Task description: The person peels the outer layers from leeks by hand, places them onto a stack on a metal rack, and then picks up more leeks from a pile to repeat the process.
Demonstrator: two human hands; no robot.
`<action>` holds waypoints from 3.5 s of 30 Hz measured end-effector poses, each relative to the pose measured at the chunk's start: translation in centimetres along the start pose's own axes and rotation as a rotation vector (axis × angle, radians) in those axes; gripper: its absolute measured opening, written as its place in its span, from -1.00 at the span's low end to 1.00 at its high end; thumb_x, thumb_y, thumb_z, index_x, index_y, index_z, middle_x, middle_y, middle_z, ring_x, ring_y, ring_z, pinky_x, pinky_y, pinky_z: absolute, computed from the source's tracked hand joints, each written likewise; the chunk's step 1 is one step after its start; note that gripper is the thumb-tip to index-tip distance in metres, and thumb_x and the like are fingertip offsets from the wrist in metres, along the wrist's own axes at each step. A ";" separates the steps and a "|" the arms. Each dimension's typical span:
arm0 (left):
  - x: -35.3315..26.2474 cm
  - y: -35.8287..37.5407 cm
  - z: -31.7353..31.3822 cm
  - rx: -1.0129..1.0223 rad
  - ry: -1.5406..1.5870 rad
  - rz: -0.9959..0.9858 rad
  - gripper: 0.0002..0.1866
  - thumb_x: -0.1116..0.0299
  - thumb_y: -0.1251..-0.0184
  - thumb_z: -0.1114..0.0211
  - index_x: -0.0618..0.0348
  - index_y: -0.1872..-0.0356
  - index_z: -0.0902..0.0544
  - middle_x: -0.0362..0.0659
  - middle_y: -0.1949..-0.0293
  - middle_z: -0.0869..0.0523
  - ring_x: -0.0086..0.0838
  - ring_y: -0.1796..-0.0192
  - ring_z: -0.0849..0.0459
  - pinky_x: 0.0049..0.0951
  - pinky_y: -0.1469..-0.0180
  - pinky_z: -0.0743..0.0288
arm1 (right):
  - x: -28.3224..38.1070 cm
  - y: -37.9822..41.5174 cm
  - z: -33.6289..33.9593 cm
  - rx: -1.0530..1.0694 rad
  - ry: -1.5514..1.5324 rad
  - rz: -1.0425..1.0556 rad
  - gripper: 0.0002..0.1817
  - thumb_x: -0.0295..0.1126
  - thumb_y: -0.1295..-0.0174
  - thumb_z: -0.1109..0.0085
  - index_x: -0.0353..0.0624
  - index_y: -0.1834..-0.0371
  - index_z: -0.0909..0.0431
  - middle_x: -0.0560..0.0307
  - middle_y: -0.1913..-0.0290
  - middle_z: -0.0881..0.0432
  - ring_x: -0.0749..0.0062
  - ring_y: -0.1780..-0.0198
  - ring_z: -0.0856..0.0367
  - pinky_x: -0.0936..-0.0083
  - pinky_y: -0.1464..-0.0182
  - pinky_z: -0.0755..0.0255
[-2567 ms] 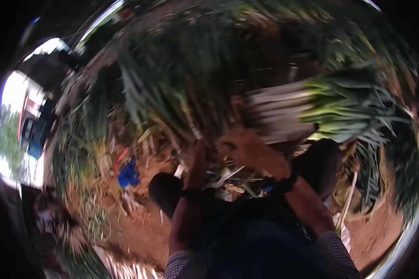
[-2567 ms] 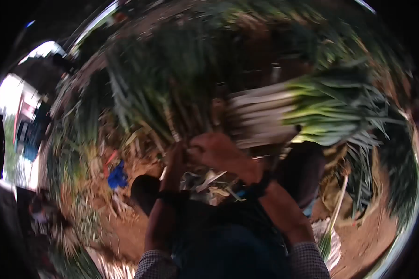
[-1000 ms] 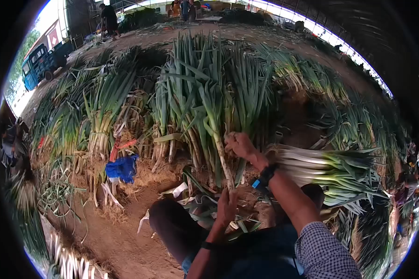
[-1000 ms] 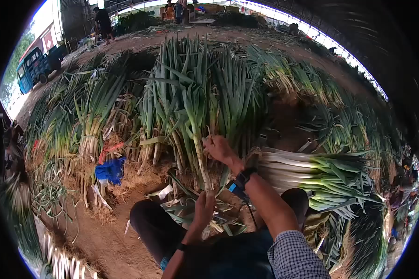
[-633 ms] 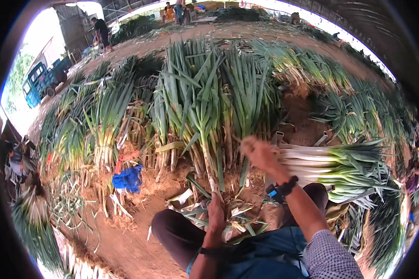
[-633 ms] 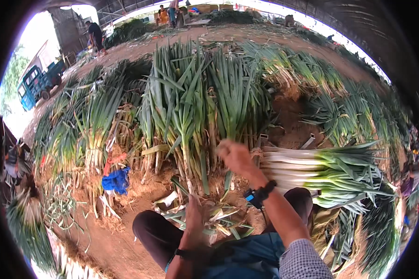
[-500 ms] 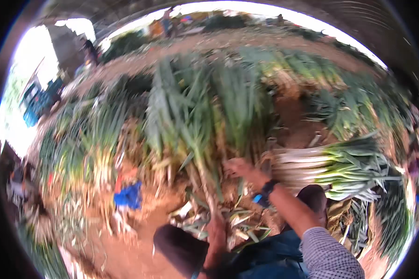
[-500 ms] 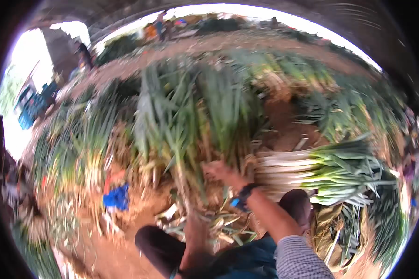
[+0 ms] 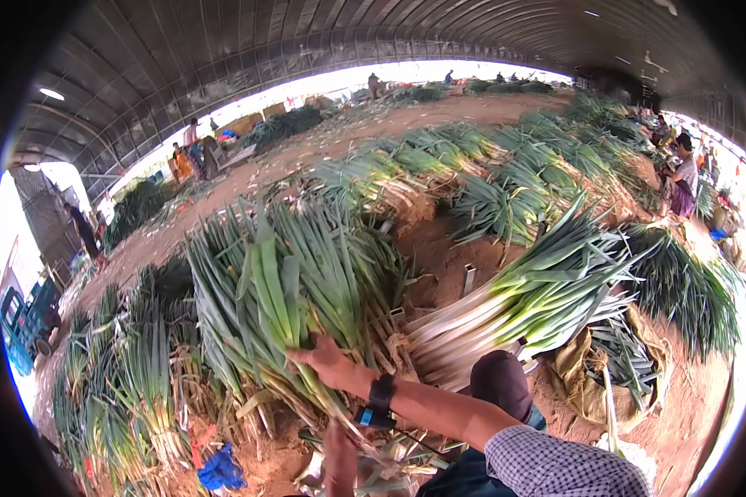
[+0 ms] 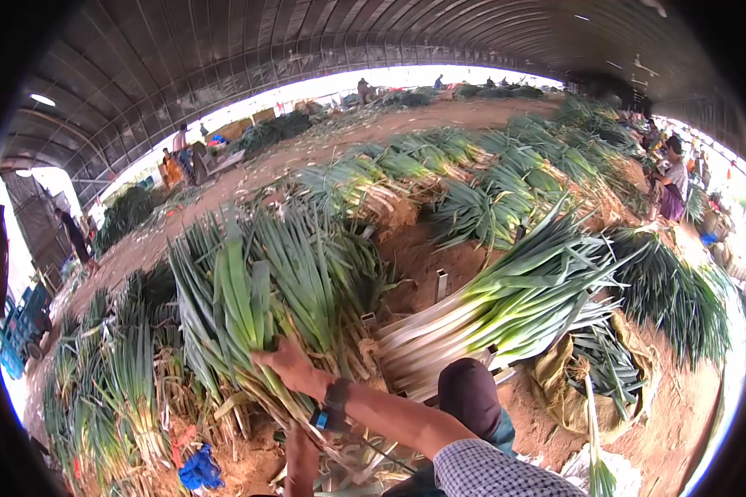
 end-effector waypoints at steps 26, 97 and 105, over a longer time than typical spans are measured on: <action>7.7 0.0 8.3 -0.426 -0.408 -0.132 -0.58 0.18 -0.47 -0.13 0.49 0.06 -0.58 0.08 0.23 -0.69 -0.24 0.21 -0.64 -0.21 0.14 -0.50 | 10.0 0.1 4.2 -0.196 0.354 0.416 -0.59 -0.19 -0.41 -0.32 -0.28 -0.13 -0.54 0.16 0.13 -0.68 0.55 0.21 -0.60 0.53 0.21 -0.53; -7.8 4.8 -0.7 -0.422 -0.642 -0.614 -0.79 0.35 -0.44 -0.33 0.26 0.06 -0.61 0.00 0.46 -0.65 -0.21 0.49 -0.61 -0.25 0.38 -0.50 | 6.4 3.0 2.9 -0.051 1.078 0.443 -0.83 -0.40 -0.24 -0.33 -0.25 0.30 -0.55 -0.01 0.43 -0.65 0.26 0.41 -0.63 0.35 0.29 -0.53; -6.7 2.7 -0.3 -0.371 -0.478 -0.423 -0.71 0.19 -0.53 -0.20 0.24 0.27 -0.60 -0.16 0.56 -0.56 -0.48 0.54 -0.54 -0.32 0.47 -0.40 | 6.3 11.0 -3.4 0.205 1.295 0.786 -0.89 -0.48 -0.28 -0.21 -0.18 0.23 -0.47 -0.08 0.30 -0.54 -0.07 0.29 -0.62 0.14 0.30 -0.52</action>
Point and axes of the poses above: each hand's wrist, its own y-axis away from the middle knuckle, its own z-axis out of the back of the hand, x = y × z, the point moved 10 cm from there along -y, towards the middle knuckle
